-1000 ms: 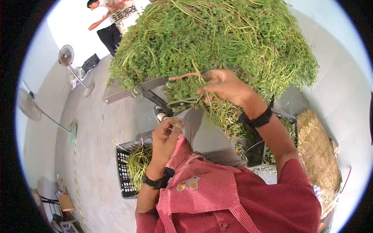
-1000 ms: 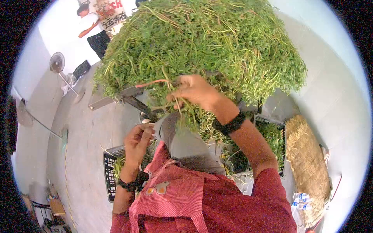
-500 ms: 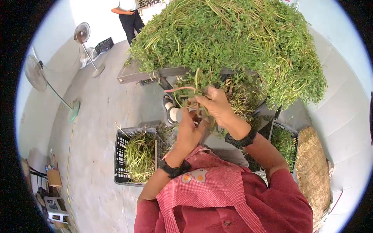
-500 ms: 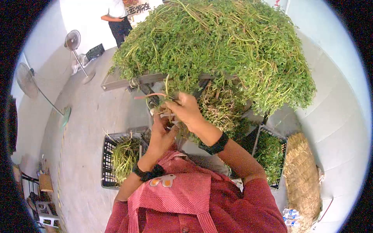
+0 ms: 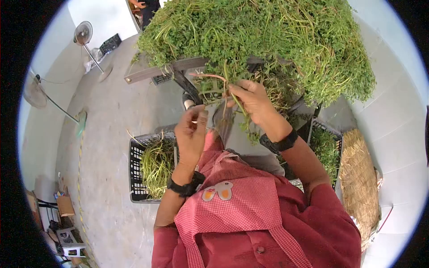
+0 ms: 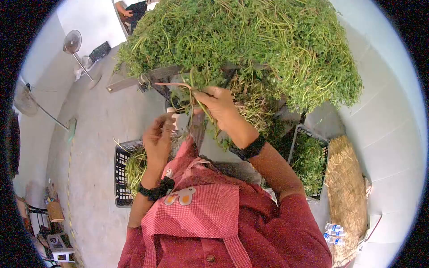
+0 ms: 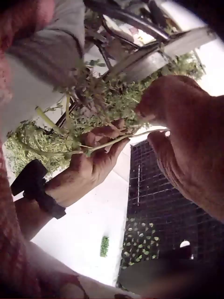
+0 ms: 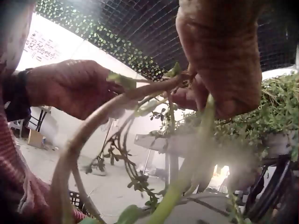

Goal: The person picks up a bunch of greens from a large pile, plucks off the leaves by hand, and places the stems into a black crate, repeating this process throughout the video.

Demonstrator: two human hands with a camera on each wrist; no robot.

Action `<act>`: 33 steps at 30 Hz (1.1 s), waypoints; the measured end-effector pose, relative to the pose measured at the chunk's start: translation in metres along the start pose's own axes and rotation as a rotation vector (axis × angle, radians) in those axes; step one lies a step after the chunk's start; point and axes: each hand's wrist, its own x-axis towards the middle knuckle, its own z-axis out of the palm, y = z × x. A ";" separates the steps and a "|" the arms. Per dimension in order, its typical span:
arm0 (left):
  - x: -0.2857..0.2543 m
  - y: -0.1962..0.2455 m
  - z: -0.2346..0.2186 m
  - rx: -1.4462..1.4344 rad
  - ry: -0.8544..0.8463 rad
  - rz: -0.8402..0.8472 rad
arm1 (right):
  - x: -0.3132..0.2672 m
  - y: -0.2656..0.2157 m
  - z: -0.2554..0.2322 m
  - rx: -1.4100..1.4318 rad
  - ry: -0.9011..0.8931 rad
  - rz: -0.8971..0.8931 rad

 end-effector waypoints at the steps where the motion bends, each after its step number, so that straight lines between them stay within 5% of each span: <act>1: -0.001 0.001 -0.003 0.018 0.030 0.078 | -0.001 -0.002 0.002 -0.019 0.001 -0.018; 6: -0.012 0.010 0.008 0.005 -0.024 0.094 | 0.001 0.007 0.011 0.042 0.004 0.004; 8: -0.014 0.010 0.023 0.333 -0.175 0.036 | 0.001 0.014 0.018 0.087 0.031 -0.041; 11: -0.004 -0.005 0.038 0.094 -0.128 0.091 | -0.003 0.017 0.031 0.108 0.065 -0.010; 19: -0.005 0.001 0.007 0.353 -0.324 0.077 | 0.001 0.007 0.013 0.128 0.137 -0.056; 22: -0.006 -0.002 -0.014 -0.219 -0.388 -0.269 | 0.005 0.002 -0.008 0.219 0.224 -0.060; 30: 0.000 -0.001 -0.043 -0.513 -0.119 -0.320 | 0.000 -0.005 -0.032 0.305 0.209 -0.074; 33: 0.007 -0.008 -0.046 -0.559 -0.146 -0.290 | -0.003 -0.005 -0.031 0.311 0.157 -0.050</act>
